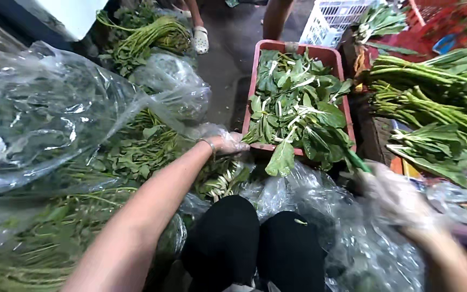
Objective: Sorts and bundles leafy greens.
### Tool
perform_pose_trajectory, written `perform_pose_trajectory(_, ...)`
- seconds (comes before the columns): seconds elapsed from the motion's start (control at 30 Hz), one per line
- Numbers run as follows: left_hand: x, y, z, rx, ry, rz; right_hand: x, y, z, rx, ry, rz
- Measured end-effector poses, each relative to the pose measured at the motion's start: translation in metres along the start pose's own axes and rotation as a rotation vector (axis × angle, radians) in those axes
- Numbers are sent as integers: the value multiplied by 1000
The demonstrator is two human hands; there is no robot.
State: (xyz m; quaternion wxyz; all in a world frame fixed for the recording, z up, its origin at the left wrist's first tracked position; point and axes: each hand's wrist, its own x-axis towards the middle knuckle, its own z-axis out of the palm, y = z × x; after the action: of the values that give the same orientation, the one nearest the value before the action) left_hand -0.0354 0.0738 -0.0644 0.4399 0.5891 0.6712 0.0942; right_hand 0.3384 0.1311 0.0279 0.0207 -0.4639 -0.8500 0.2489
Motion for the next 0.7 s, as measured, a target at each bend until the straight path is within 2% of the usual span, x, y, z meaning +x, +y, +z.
perform_pose_trajectory(0.1, 9, -14, 9, -392, -75, 0, 28, -74, 51, 16, -168, 65)
perform_pose_trajectory(0.17, 10, -16, 9, -427, -67, -36, 54, -102, 79, 13, -261, 70)
perform_pose_trajectory(0.2, 9, -12, 7, -365, -59, -55, 67, -109, 91, -11, -280, 74)
perform_pose_trajectory(0.27, 5, 1, 0, -74, -43, -110, 85, -120, 108, -87, -278, 74)
perform_pose_trajectory(0.37, 4, 13, -8, 297, -37, -147, 94, -136, 117, -189, -290, 118)
perform_pose_trajectory(0.7, 5, 26, 0, 448, -2, -207, 94, -142, 132, -199, -413, 229)
